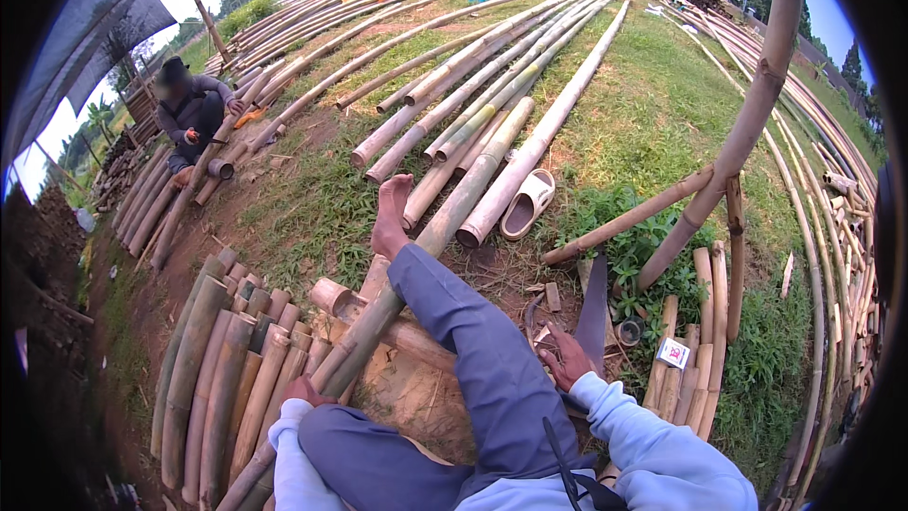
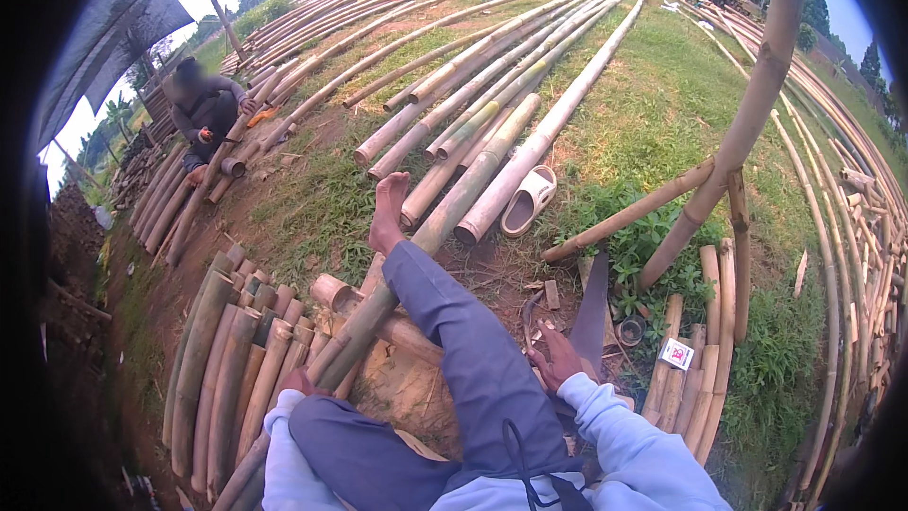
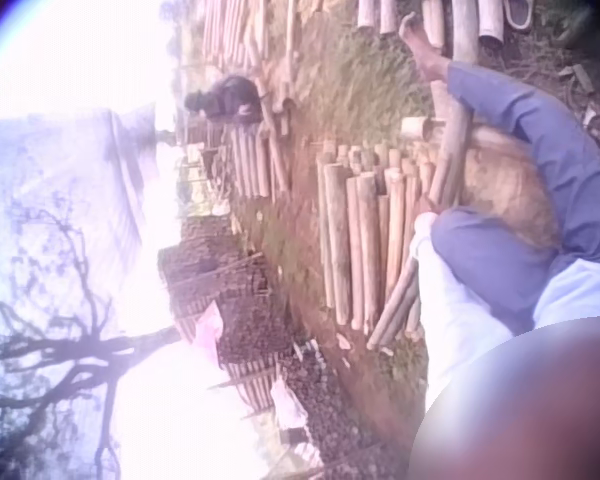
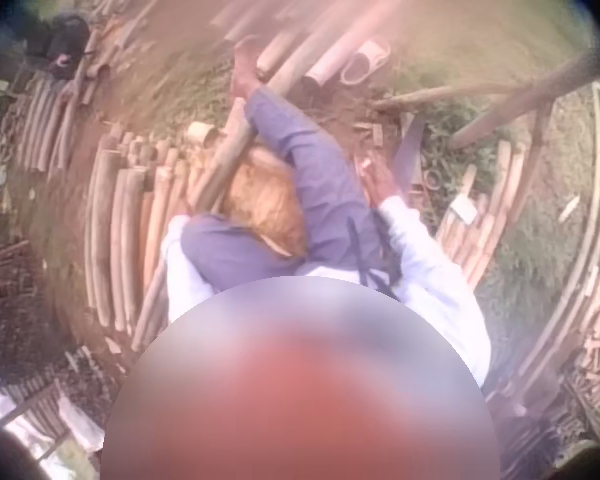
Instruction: The person sits on the ground and uses a hand saw to cut bamboo poles into shorter sections. They hold the bamboo steady with their feet and hands, saw through the pole, and then move the cut pieces aside.
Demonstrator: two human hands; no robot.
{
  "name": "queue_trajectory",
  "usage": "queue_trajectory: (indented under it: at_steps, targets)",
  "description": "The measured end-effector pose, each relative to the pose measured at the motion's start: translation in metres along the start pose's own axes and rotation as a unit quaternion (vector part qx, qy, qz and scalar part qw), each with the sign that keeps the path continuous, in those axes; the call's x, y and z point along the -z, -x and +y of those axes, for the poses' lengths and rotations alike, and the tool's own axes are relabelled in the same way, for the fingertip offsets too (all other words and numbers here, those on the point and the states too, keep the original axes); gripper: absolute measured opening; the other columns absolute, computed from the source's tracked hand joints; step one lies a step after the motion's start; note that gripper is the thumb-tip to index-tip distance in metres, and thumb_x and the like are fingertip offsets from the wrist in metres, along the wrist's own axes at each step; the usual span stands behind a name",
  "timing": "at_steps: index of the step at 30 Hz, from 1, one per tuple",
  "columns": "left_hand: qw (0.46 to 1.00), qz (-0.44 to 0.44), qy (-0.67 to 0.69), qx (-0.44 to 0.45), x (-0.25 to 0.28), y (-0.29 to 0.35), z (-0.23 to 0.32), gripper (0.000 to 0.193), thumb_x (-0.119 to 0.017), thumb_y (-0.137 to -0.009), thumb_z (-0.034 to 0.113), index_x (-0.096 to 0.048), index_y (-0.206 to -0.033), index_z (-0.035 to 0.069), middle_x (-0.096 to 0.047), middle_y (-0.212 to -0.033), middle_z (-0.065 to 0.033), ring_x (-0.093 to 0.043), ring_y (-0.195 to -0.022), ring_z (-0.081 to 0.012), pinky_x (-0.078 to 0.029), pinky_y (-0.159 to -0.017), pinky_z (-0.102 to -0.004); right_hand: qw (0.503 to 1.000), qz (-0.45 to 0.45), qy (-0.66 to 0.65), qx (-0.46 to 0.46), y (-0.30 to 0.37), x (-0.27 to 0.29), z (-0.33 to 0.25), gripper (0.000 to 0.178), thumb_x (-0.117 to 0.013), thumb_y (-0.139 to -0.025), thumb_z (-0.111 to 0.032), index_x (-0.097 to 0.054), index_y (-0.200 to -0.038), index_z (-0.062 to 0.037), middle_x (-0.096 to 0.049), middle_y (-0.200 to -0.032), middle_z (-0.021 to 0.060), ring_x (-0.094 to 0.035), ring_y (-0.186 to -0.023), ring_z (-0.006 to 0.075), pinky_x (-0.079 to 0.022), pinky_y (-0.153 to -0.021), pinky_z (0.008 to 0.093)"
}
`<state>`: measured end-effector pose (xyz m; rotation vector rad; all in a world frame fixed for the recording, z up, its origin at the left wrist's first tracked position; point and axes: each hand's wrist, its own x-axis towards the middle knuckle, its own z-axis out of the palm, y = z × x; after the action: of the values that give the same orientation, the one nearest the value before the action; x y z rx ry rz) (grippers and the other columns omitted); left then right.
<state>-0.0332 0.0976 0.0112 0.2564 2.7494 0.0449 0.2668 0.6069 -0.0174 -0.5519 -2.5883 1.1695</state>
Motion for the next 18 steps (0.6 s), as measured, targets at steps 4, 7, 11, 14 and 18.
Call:
queue_trajectory:
  at_steps: [4,7,11,14,18]
  targets:
    - [1.000,0.002,-0.003,0.000,0.002,0.001,0.006,0.091,-0.090,-0.055,0.056,-0.066,-0.124,0.002,-0.071,-0.121,-0.0227,-0.069,-0.112,-0.0371,-0.055,-0.098,-0.0438,0.987,0.043,0.154,0.028,0.067,-0.007,0.054,0.070,-0.069,-0.093,-0.038,-0.044,-0.152,-0.0081,-0.044,-0.153,0.0234,-0.048,-0.135,0.0447,-0.038,-0.114,0.0508]
    - [1.000,0.005,0.004,-0.009,-0.004,-0.006,0.001,0.091,-0.090,-0.055,0.056,-0.066,-0.125,0.002,-0.071,-0.121,-0.0227,-0.069,-0.113,-0.0371,-0.055,-0.098,-0.0437,0.988,0.007,0.153,0.002,0.105,-0.024,0.083,0.072,-0.070,-0.091,-0.039,-0.044,-0.152,-0.0093,-0.039,-0.158,0.0232,-0.044,-0.138,0.0463,-0.036,-0.115,0.0537]
    - [1.000,0.006,0.002,-0.017,-0.003,-0.001,-0.003,0.092,-0.089,-0.056,0.056,-0.065,-0.126,0.002,-0.071,-0.122,-0.0226,-0.068,-0.113,-0.0370,-0.055,-0.098,-0.0436,0.982,-0.024,0.185,-0.037,0.116,-0.051,0.096,0.072,-0.068,-0.091,-0.037,-0.043,-0.153,-0.0115,-0.036,-0.160,0.0230,-0.042,-0.142,0.0457,-0.034,-0.117,0.0502]
    - [1.000,0.006,-0.013,0.005,0.019,0.017,0.019,0.084,-0.088,-0.058,0.054,-0.068,-0.121,0.003,-0.072,-0.118,-0.0228,-0.069,-0.111,-0.0370,-0.055,-0.097,-0.0441,0.974,0.036,0.224,0.022,0.115,-0.059,0.111,0.066,-0.065,-0.091,-0.033,-0.046,-0.151,-0.0121,-0.046,-0.152,0.0217,-0.048,-0.135,0.0450,-0.038,-0.114,0.0489]
    - [0.997,-0.057,0.007,0.047,0.029,0.021,0.023,0.109,-0.092,-0.055,0.056,-0.056,-0.142,-0.001,-0.066,-0.133,-0.0234,-0.063,-0.125,-0.0368,-0.049,-0.108,-0.0418,0.984,-0.013,0.174,-0.035,0.118,-0.059,0.115,0.068,-0.067,-0.088,-0.028,-0.045,-0.150,-0.0097,-0.055,-0.135,0.0186,-0.053,-0.122,0.0422,-0.042,-0.105,0.0496]
